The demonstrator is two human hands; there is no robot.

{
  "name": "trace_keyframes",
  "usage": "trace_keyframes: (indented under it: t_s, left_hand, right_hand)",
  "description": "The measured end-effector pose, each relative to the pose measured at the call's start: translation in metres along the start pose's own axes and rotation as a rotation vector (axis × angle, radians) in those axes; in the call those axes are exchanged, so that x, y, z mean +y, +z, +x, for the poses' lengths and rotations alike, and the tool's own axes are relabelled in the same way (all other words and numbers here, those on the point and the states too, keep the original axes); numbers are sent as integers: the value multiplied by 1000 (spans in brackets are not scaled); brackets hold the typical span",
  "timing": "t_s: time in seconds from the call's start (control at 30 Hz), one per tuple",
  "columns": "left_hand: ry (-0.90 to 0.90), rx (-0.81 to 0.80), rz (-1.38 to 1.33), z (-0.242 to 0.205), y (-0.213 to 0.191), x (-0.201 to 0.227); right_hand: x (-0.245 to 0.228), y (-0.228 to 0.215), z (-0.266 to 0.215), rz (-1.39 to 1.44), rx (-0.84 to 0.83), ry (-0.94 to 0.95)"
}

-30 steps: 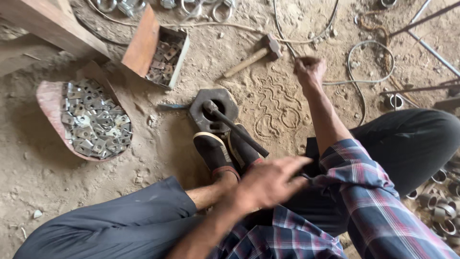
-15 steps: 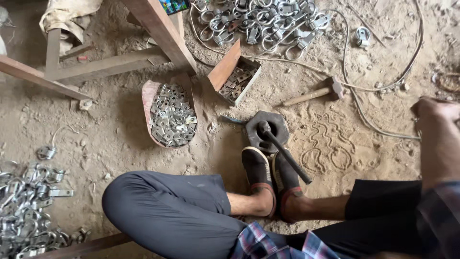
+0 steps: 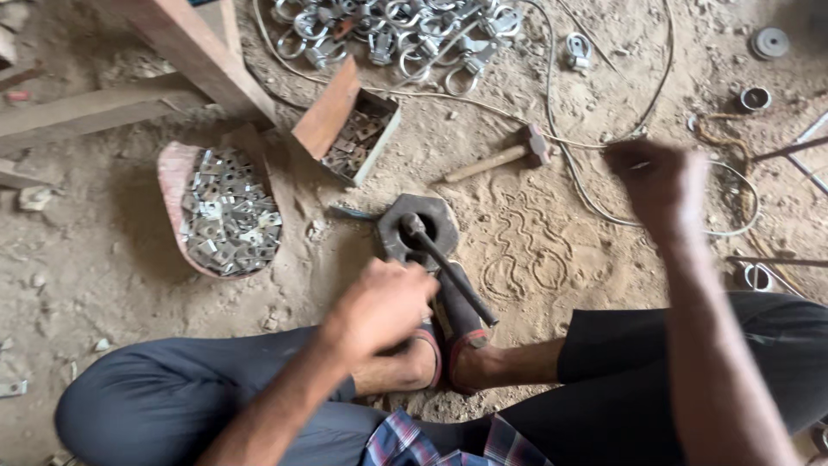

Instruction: The person sits on the ground and uses a hammer to strike small metal pieces placed on a hexagonal anvil. They repeatedly pick up metal parts from a nearby container, position them on the anvil, and strike them to shape the metal. The person occasionally uses a metal rod to adjust the position of the parts on the anvil.

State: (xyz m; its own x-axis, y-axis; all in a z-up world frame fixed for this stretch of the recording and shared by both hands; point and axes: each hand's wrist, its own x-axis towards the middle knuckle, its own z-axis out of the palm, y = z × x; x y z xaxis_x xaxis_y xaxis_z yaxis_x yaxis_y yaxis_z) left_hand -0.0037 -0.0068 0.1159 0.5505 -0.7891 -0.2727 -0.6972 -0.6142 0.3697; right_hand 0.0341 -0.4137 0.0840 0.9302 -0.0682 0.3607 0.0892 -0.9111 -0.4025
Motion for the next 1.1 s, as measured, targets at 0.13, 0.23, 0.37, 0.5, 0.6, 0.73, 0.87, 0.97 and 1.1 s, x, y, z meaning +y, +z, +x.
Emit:
trace_keyframes:
  t_s: [0.13,0.23,0.37,0.5,0.6,0.73,0.87,0.97,1.1]
  left_hand:
    - [-168,54,-159,22,24,-49]
    - [-176,4,-279,24,45,-53]
    - [-154,-9,-310,24,66,-44]
    - [-178,-47,-251,28,80,-49]
    - [-206,-64,-223,33,85,-51]
    - [-221,-71,-233,36,78,-49]
    - [-208,-15,-225,34,74,-45]
    - [-221,-13,-186,35,77,-46]
    - [-209,68,-159,34,93,-51]
  right_hand:
    - [-53,31,-19,278,-76,88]
    - [-66,42,-13,300,-109,17]
    - [-68,45,0,302,-114,-81]
    - [-68,50,4,383,-163,47]
    - [-57,59,2,321,-166,29]
    - [-21,77,-9,468,-30,179]
    - [26,89,-18,746,-43,790]
    - [27,97,-25,702,-112,805]
    - [-15,97,-16,462,-213,521]
